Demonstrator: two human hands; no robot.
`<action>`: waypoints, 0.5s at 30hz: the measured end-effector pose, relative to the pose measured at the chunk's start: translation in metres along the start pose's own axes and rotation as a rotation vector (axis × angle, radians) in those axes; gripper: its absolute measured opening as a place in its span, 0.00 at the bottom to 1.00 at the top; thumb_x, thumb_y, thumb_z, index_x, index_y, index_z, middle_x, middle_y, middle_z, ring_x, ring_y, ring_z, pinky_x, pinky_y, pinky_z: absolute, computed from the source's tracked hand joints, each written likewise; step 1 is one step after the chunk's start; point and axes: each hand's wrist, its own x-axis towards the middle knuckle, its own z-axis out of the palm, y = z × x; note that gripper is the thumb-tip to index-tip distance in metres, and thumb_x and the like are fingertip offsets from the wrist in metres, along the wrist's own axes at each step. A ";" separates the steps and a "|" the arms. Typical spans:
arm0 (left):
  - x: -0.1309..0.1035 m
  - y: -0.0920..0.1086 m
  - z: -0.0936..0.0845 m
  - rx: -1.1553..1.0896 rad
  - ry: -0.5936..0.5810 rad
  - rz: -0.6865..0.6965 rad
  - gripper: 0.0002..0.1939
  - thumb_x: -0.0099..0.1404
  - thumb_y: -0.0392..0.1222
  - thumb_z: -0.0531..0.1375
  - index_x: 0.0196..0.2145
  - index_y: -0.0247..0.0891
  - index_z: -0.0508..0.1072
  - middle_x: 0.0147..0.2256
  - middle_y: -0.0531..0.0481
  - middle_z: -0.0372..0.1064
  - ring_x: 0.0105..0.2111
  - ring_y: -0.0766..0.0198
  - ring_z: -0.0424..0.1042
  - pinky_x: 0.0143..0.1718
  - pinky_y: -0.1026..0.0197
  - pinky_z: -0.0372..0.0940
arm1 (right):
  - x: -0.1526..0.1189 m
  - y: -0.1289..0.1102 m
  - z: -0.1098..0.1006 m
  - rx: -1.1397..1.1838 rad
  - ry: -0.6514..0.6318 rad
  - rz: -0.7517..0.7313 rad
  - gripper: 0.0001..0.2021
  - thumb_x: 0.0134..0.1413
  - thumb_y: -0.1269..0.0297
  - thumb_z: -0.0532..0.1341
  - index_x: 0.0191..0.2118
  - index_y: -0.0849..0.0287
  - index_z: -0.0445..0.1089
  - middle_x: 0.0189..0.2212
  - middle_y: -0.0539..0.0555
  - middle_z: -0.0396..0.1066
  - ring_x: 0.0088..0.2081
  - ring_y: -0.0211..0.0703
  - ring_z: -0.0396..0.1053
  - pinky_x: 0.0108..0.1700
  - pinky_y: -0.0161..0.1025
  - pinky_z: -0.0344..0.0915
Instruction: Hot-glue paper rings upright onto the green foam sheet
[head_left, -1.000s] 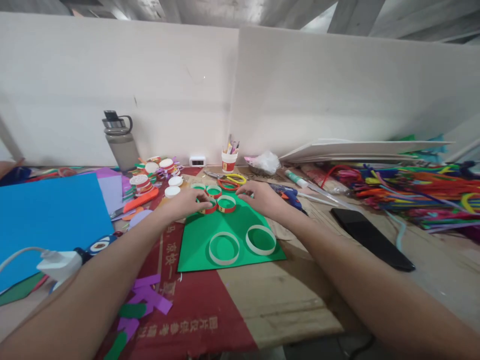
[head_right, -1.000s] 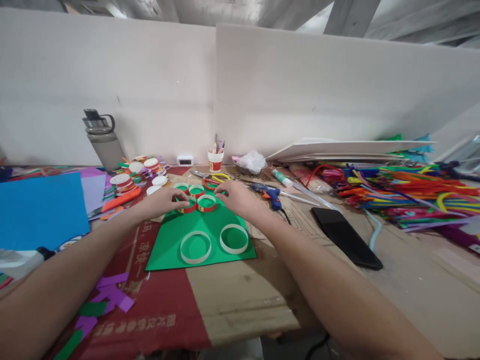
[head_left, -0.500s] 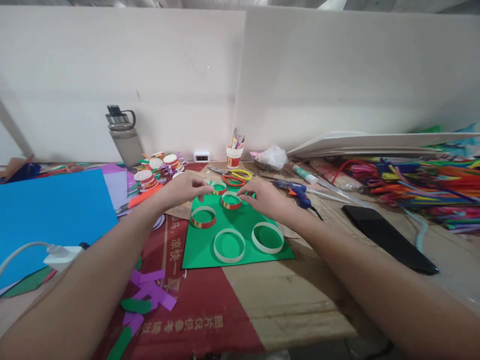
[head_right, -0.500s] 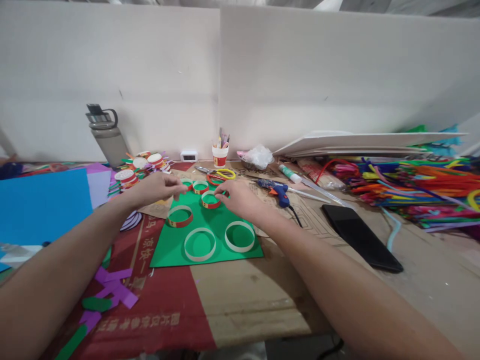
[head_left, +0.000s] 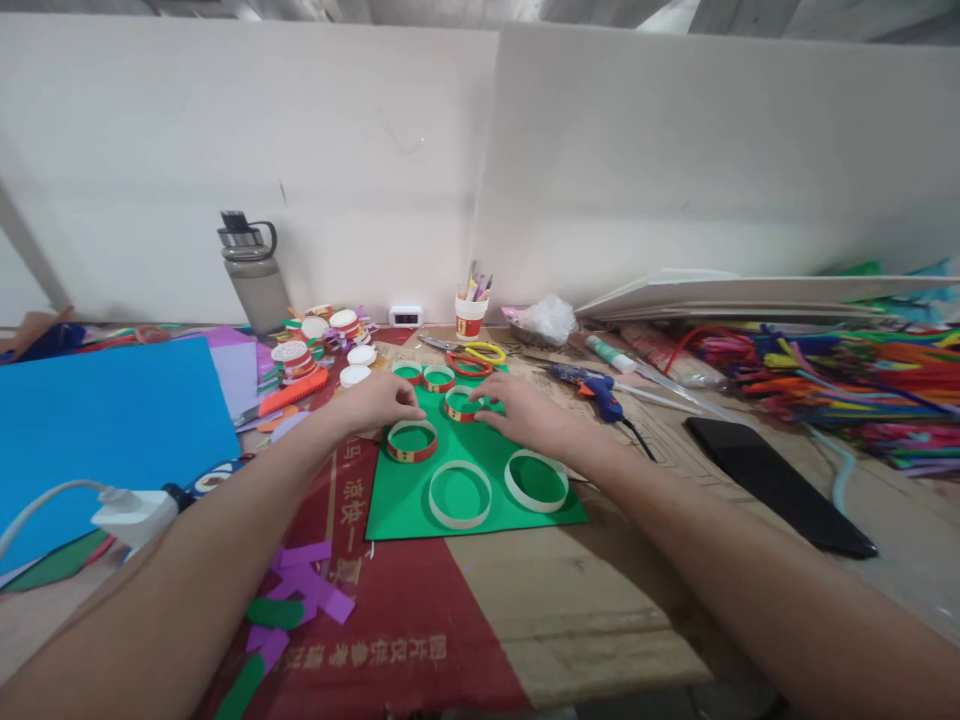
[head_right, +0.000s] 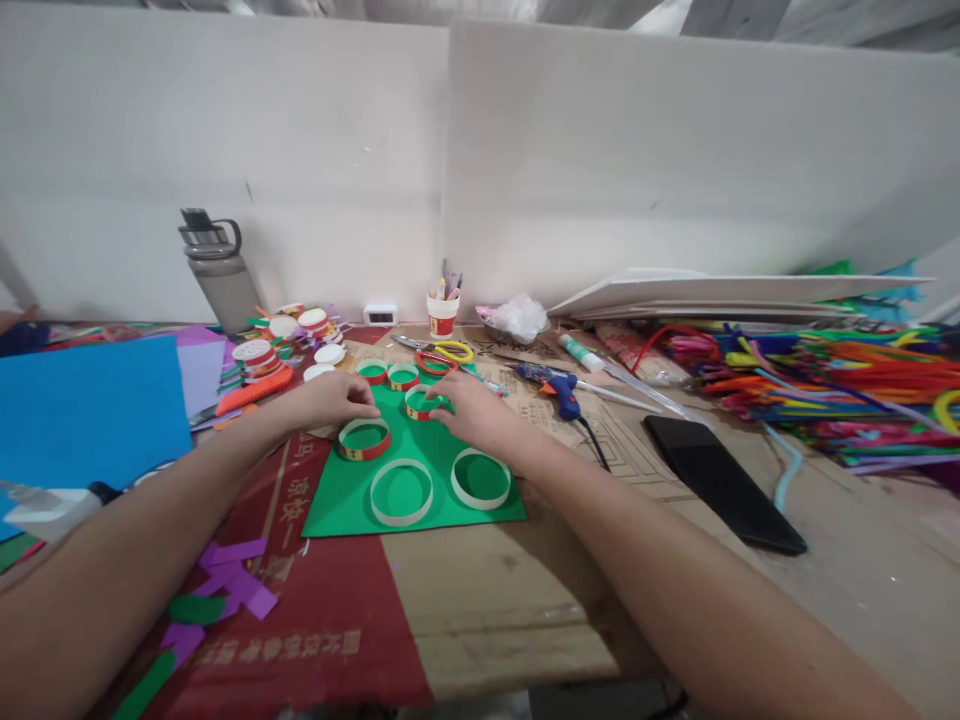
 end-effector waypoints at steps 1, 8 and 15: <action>0.000 0.002 0.000 -0.017 0.008 -0.002 0.17 0.53 0.57 0.62 0.23 0.41 0.74 0.23 0.51 0.74 0.25 0.61 0.71 0.24 0.62 0.59 | 0.000 0.001 0.002 -0.003 -0.007 -0.020 0.10 0.57 0.67 0.65 0.44 0.59 0.77 0.45 0.59 0.75 0.49 0.49 0.71 0.53 0.43 0.64; 0.014 -0.011 0.002 -0.058 0.514 -0.027 0.12 0.60 0.48 0.59 0.34 0.38 0.76 0.36 0.46 0.77 0.37 0.57 0.73 0.38 0.58 0.66 | 0.001 -0.001 0.001 0.008 0.042 -0.017 0.08 0.59 0.71 0.62 0.42 0.60 0.77 0.44 0.59 0.75 0.49 0.48 0.70 0.54 0.43 0.63; 0.026 -0.031 0.013 0.157 0.437 0.080 0.12 0.57 0.40 0.62 0.40 0.41 0.77 0.48 0.42 0.75 0.54 0.48 0.68 0.60 0.45 0.56 | 0.000 -0.004 0.001 0.025 0.068 -0.055 0.08 0.58 0.73 0.61 0.40 0.57 0.77 0.43 0.56 0.76 0.46 0.46 0.71 0.52 0.42 0.64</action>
